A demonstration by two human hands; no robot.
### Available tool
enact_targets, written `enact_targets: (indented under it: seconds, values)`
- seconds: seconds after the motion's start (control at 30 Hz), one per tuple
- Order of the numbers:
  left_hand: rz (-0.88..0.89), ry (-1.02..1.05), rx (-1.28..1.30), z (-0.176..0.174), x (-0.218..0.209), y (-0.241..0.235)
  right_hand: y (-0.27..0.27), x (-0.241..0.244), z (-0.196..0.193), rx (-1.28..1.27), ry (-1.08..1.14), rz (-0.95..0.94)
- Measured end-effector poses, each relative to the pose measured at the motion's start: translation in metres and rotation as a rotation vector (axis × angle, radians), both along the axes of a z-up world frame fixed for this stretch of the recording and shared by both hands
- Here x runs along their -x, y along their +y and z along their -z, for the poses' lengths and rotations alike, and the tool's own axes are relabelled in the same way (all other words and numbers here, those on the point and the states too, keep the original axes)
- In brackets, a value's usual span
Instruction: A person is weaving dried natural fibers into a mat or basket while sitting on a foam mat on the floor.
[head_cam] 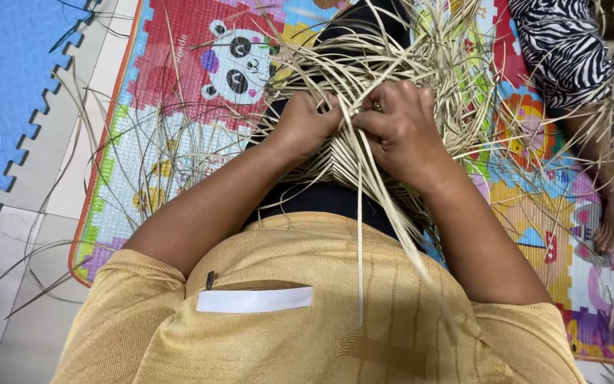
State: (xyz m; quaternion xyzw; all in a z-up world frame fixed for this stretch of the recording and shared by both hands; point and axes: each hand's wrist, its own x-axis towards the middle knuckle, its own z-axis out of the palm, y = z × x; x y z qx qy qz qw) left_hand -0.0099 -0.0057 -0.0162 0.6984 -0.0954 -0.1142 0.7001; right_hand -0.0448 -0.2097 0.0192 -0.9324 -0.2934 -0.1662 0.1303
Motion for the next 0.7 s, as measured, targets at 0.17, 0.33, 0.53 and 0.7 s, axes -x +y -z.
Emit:
enact_targets:
  seconds: [0.17, 0.33, 0.53, 0.7]
  values:
    - [-0.015, -0.406, -0.366, 0.028, -0.004, -0.009, 0.035, -0.034, -0.021, -0.02, -0.011, 0.117]
    - [0.093, -0.188, -0.287, 0.005, -0.004, -0.001, 0.033, -0.033, -0.044, -0.308, -0.071, -0.044]
    - [0.106, 0.137, -0.33, -0.011, -0.005, 0.001, 0.017, -0.007, -0.054, 0.18, 0.086, 0.162]
    - [0.053, 0.325, -0.104, 0.002, -0.018, -0.006, 0.029, 0.011, -0.045, 0.367, -0.123, 0.169]
